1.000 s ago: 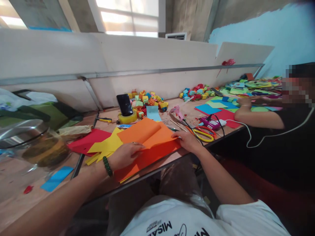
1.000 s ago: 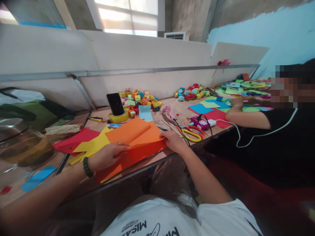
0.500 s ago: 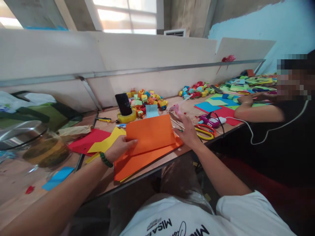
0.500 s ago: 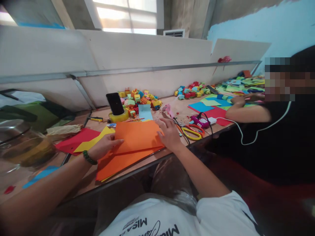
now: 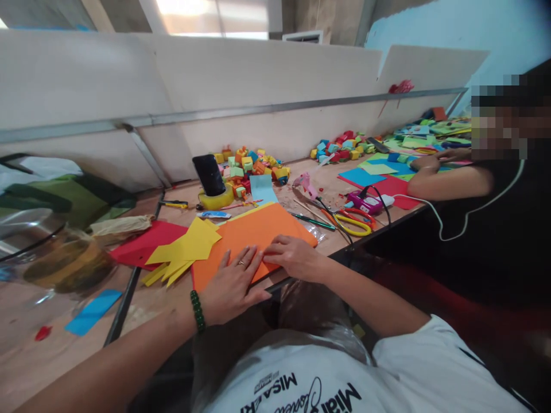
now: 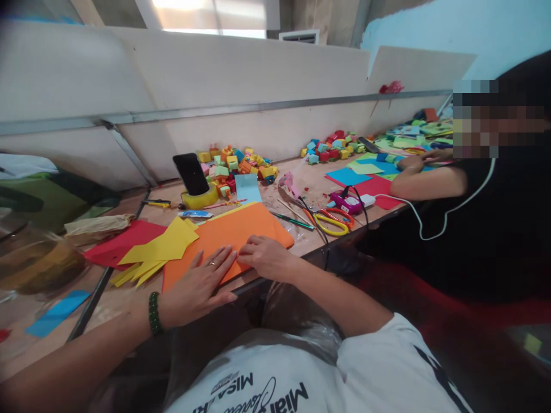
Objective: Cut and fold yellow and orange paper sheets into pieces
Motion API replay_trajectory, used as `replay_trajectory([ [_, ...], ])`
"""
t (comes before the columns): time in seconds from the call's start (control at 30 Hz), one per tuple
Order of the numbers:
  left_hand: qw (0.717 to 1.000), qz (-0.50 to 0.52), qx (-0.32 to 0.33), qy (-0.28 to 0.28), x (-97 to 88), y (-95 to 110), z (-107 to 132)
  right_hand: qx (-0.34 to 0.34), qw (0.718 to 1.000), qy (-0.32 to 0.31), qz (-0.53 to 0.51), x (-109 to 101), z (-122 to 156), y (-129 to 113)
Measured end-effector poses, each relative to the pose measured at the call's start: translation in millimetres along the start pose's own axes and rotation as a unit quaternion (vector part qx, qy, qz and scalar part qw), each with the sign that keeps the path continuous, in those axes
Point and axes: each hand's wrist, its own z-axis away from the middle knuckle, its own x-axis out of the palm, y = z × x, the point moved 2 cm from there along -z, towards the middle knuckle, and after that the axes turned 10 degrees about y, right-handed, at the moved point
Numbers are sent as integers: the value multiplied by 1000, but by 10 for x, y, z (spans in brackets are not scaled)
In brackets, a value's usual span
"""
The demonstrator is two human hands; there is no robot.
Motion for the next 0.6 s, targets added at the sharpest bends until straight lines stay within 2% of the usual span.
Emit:
replay_trajectory([
  [0.07,1000,-7,-3,-3,25,-5,39,10,1000,-1,2,55,94,43],
  [0.17,1000,-7,-14,26,63,-45,108,57,998,21,12,63,370,145],
  [0.23,998,-3,-26,51,93,-62,177,98,994,39,28,16,589,211],
  [0.37,994,-11,-65,82,132,-60,309,128,988,80,40,-147,878,261],
  [0.47,993,-25,-99,60,99,-31,329,148,980,131,35,-304,867,227],
  [0.6,992,-45,-117,8,1,40,267,136,964,223,40,-480,598,90],
])
